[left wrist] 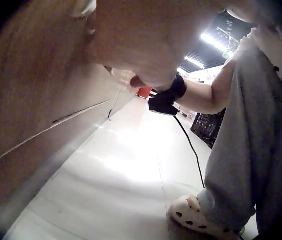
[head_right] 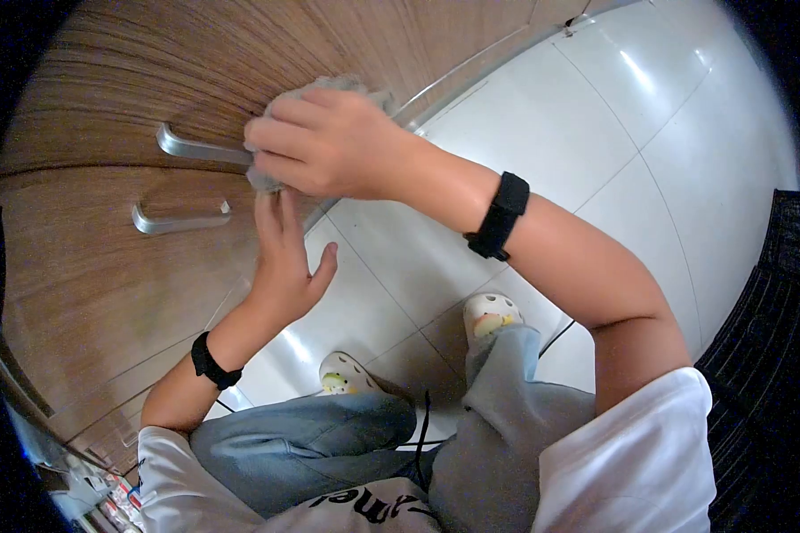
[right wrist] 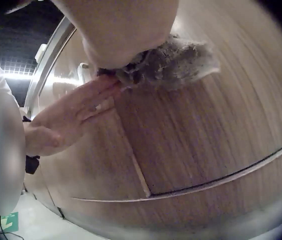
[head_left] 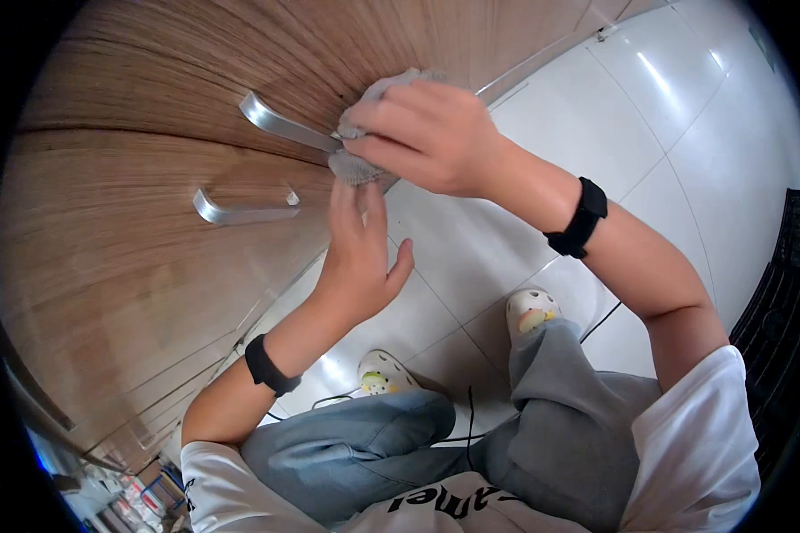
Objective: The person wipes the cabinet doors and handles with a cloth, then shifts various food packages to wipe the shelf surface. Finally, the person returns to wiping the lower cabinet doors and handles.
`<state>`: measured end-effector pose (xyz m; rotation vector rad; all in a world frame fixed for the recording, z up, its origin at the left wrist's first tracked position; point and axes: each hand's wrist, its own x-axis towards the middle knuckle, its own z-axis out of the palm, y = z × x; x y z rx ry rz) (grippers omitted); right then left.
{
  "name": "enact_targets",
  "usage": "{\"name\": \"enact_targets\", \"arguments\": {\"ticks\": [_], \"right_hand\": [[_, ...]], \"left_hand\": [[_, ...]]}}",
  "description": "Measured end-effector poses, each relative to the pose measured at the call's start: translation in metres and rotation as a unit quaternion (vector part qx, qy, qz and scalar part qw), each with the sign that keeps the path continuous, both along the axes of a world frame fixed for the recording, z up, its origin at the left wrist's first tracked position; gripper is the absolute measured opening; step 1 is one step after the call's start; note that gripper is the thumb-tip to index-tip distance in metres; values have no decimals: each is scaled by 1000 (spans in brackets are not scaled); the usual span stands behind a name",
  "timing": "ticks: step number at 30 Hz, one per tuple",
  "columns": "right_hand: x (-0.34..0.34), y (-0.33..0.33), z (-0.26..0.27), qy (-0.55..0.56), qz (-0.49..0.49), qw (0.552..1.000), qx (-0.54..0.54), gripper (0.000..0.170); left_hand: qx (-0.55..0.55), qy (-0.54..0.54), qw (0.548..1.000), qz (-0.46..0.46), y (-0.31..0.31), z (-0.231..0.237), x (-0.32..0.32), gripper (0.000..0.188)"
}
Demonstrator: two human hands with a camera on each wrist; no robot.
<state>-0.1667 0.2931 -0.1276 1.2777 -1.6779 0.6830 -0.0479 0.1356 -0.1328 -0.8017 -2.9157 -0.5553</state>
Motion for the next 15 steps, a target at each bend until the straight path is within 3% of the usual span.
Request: {"name": "enact_targets", "arguments": {"ticks": [3, 7, 10, 13, 15], "right_hand": [[-1, -2, 16, -34, 55, 995, -70, 21], [-4, 1, -12, -42, 72, 996, -37, 23], [-8, 2, -29, -71, 41, 997, -8, 23], [-11, -4, -28, -67, -11, 998, -18, 22], [-11, -10, -24, -67, -43, 997, 5, 18]], "left_hand": [[18, -1, 1000, -6, 11, 10, -1, 82], [35, -49, 998, -7, 12, 4, 1, 78], [-7, -84, 996, -13, 3, -5, 1, 77], [22, -101, 994, 22, -1, -6, -1, 77], [68, -52, 994, 65, -1, -5, -4, 71]]}}
